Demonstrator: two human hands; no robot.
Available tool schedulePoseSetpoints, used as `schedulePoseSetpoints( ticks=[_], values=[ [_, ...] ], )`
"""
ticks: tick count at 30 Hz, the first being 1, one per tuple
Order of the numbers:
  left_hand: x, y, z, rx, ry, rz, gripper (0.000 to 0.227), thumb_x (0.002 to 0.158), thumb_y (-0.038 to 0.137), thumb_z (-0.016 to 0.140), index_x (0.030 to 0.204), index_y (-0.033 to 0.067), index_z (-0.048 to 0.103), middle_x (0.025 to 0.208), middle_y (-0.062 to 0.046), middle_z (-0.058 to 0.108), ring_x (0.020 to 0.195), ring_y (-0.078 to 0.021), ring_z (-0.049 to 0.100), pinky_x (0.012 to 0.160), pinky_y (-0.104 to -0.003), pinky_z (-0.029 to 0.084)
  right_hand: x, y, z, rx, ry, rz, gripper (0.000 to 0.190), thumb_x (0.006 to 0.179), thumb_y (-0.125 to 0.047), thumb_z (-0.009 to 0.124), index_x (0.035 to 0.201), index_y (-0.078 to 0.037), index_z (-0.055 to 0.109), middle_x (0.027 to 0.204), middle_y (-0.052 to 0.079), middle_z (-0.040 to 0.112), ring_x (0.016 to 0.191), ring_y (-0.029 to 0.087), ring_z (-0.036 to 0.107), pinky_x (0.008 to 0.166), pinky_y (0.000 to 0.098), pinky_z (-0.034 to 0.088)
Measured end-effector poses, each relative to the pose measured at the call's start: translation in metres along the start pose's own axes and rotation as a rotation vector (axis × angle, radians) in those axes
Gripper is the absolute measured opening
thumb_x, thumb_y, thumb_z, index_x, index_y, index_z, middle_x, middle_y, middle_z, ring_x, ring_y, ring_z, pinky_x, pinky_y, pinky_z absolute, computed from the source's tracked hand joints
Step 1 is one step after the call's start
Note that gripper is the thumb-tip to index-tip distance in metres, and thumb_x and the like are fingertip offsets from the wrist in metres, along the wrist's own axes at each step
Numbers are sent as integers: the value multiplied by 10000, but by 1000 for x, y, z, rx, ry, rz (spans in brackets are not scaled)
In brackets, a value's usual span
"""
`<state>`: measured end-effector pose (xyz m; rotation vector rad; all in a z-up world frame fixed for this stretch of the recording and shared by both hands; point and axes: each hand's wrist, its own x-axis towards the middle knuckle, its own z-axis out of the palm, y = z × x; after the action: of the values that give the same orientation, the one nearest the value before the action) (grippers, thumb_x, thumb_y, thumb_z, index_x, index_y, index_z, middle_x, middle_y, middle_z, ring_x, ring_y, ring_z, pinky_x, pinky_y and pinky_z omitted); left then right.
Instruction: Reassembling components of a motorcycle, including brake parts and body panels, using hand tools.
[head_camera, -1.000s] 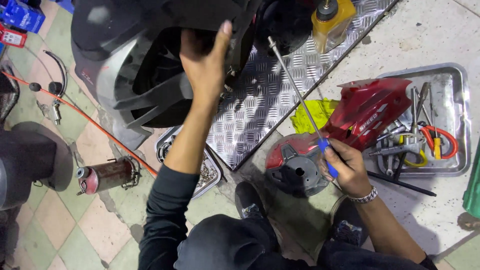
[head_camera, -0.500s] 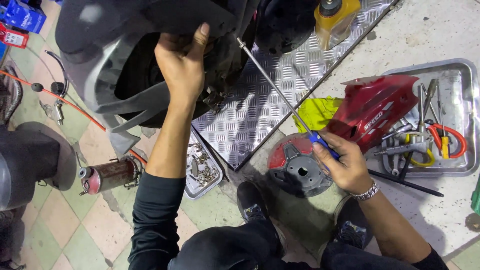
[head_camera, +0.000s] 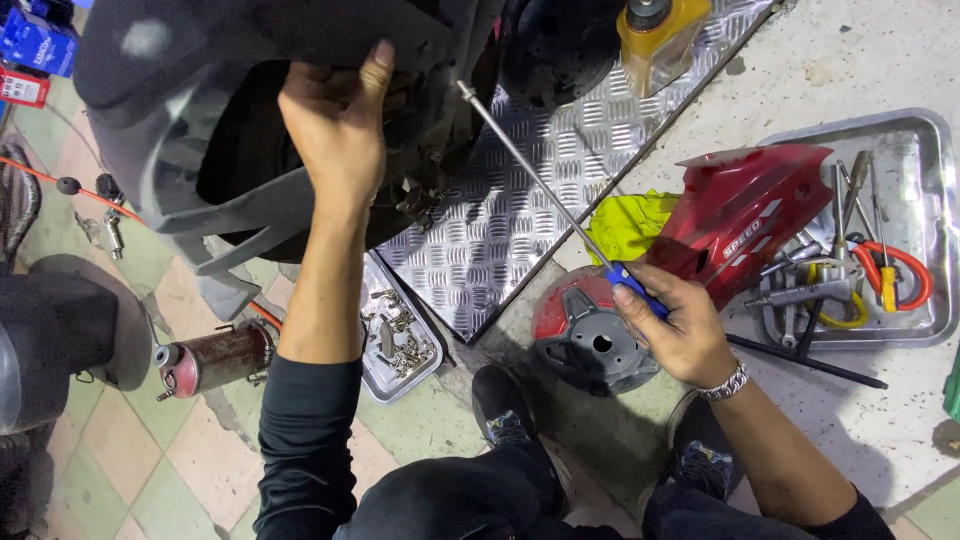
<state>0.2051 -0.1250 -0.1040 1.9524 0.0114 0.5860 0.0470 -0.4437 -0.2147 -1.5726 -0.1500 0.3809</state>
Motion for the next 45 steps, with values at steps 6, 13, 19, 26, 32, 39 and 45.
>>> schedulePoseSetpoints(
  ticks=[6, 13, 19, 26, 32, 39, 45],
  values=[
    [-1, 1, -4, -11, -9, 1, 341, 968, 211, 784, 857, 105, 479, 654, 20, 532, 648, -47, 513, 581, -276, 454, 10, -1, -5, -278, 80, 5, 383, 936, -324, 662, 1233, -91, 726, 1028, 7, 778, 713, 107, 678, 625, 272, 542],
    [-2, 6, -1, -24, -37, 6, 276, 962, 222, 754, 938, 38, 549, 616, -1, 524, 564, -70, 549, 562, -297, 661, 32, -18, -12, -368, 33, -238, 328, 987, -264, 625, 1187, -18, 706, 648, 2, 661, 438, 93, 535, 416, 249, 453],
    [-2, -2, 1, -102, -36, 22, 205, 968, 140, 757, 975, 47, 575, 676, 0, 546, 604, -42, 471, 540, -273, 517, 35, -25, -17, -389, 23, -201, 462, 980, -316, 593, 1245, 53, 679, 892, 100, 766, 561, 155, 678, 490, 265, 558],
    [0, -1, 2, -131, -45, 9, 230, 941, 151, 764, 933, 33, 567, 682, -39, 615, 633, -97, 615, 620, -305, 669, 39, -34, -21, -426, 21, -204, 434, 985, -314, 603, 1210, 45, 696, 977, 113, 773, 764, 213, 750, 654, 297, 594],
    [0, -5, 1, -103, -18, 11, 317, 920, 154, 792, 839, 56, 502, 624, -17, 549, 595, -80, 580, 587, -304, 654, 43, -44, -24, -444, -3, -140, 371, 985, -315, 620, 1180, -14, 719, 875, 50, 752, 652, 160, 676, 562, 289, 527],
    [-1, -11, 0, -123, -22, -15, 431, 952, 117, 808, 794, 112, 406, 586, 32, 415, 542, -48, 371, 479, -291, 294, 47, -78, -36, -610, 0, -173, 361, 984, -285, 624, 1239, -39, 691, 910, 97, 763, 595, 191, 687, 502, 314, 549],
    [-1, -13, -1, -97, -38, 15, 311, 954, 145, 803, 880, 76, 509, 623, 24, 443, 570, -53, 402, 497, -292, 310, 36, -107, -49, -1503, 479, -976, 291, 1190, -279, 871, 946, -159, 767, 855, 80, 818, 678, 193, 759, 518, 299, 523]
  ],
)
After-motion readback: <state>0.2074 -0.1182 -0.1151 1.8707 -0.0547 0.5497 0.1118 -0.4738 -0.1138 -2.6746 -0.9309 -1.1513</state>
